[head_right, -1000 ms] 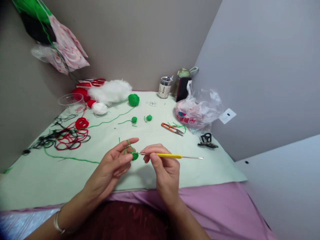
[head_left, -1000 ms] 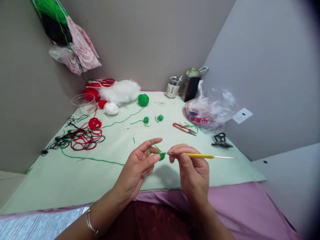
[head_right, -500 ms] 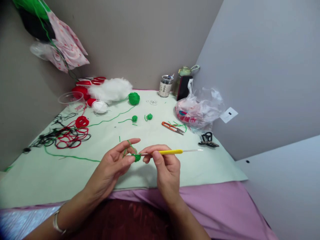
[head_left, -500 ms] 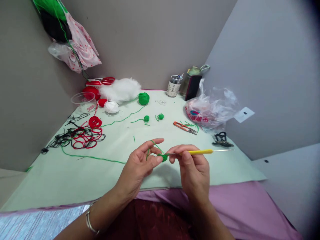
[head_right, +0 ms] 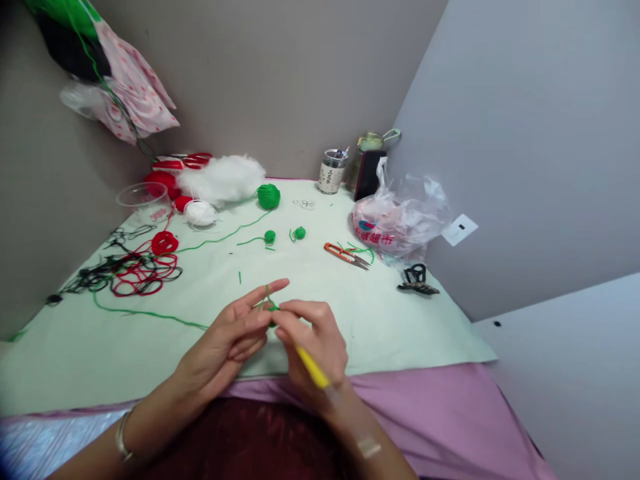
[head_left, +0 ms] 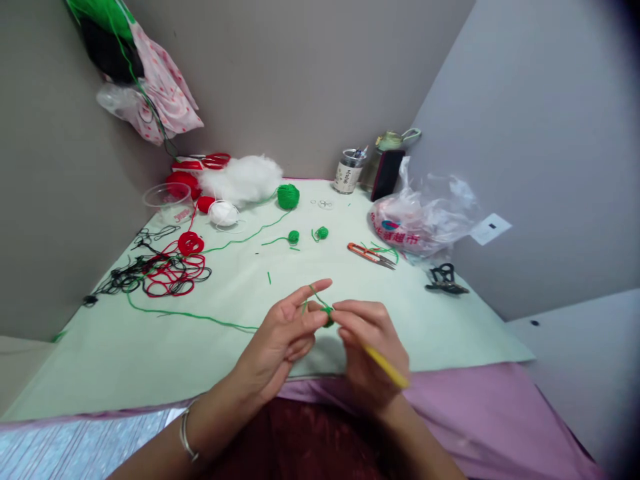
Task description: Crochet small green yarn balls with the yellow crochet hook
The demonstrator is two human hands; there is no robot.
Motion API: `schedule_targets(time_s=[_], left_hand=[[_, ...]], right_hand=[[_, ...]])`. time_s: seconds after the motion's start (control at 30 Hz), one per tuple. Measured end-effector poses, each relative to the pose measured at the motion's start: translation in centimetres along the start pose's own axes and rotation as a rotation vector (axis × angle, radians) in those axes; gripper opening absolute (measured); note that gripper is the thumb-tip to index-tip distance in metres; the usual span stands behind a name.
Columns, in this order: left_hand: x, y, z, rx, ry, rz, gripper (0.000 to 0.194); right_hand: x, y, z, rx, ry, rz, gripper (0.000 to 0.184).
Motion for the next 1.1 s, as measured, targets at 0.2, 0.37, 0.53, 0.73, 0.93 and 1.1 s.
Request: schedule_targets(time_s=[0.2, 0.37, 0.53, 0.73, 0.93, 1.1], left_hand=[[0.3, 0.6, 0.0, 0.064, 0.012, -0.052, 0.044], [0.3, 0.1, 0.0, 0.123, 0.069, -0.107, 0.044], [0.1, -0.2, -0.5, 0.014, -0.021, 0.134, 0.033], [0.0, 0.3, -0.3, 0.095, 0.020, 0.034, 0.030], [-0.1, 0.1, 0.0, 0.136, 0.019, -0.202, 0.026], [-0.2, 0.3, 0.0, 0.139, 0.041, -0.223, 0.026]], right_hand=[[-0.1, 1.1, -1.2, 0.242, 0.067, -0.561, 0.020], [0.4, 0.3, -0.5, 0.108, 0.000, -0.217, 0.028], [-0.1, 0.2, -0.3, 0.032, 0.035, -0.078, 0.031], [-0.2, 1.4, -1.2, 0.262, 0.064, -0.572, 0.018], [0.3, 2.1, -0.8, 0.361, 0.074, -0.710, 0.016], [0.3, 2.5, -1.0, 0.369, 0.070, -0.874, 0.020]])
Point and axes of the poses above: each hand's wrist, its own z-axis away from the middle knuckle, its own x-axis out of the palm, y = z × x, the point moved 4 cm from there along -z, towards the middle knuckle, and after that the axes turned 14 degrees about -y, right-handed, at the moved point
